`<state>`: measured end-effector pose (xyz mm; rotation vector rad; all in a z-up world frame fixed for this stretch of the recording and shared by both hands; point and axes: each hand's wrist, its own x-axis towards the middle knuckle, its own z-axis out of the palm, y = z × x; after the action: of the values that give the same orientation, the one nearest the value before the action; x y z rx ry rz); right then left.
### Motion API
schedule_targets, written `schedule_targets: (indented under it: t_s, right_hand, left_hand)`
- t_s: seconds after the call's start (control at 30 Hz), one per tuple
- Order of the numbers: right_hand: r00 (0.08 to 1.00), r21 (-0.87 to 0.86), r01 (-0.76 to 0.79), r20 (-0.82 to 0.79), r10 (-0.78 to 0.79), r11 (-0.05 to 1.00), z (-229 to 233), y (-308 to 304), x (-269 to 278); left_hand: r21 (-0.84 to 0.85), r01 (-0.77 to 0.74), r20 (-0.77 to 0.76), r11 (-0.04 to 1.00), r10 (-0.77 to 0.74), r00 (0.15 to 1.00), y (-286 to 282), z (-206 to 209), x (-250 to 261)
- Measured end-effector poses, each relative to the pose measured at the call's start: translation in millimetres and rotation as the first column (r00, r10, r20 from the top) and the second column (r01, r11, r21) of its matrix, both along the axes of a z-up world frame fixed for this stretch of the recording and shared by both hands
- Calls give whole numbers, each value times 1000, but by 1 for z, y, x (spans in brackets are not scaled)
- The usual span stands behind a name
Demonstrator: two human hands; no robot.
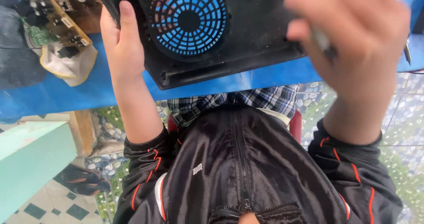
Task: Cleaning dust from an appliance casing and various circuit boards using a brush
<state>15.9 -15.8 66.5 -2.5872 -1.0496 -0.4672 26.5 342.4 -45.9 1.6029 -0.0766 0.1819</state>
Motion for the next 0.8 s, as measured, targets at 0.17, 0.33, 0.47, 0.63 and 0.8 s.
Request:
schedule_targets:
  t_s: [0.17,0.33,0.47,0.63,0.8]
  right_hand:
    - [992,32,-95,-84,98,995,4,23,17]
    - [993,183,-89,-63,102,979,6,56,26]
    - [959,284,-191,-150,240,940,1,69,24]
    - [968,510,250,-151,-201,823,-3,77,-5]
    - [970,539,109,-243,30,836,-1,104,-8]
  left_hand:
    - [37,-53,12,998,52,999,1,-14,3]
    - [55,53,120,997,-60,991,-2,-8,0]
    - [34,21,85,999,-24,996,-3,-7,-6]
    - [-10,21,98,1000,-20,995,-5,-13,-14]
    - [63,-28,182,998,16,983,-4,-24,-20]
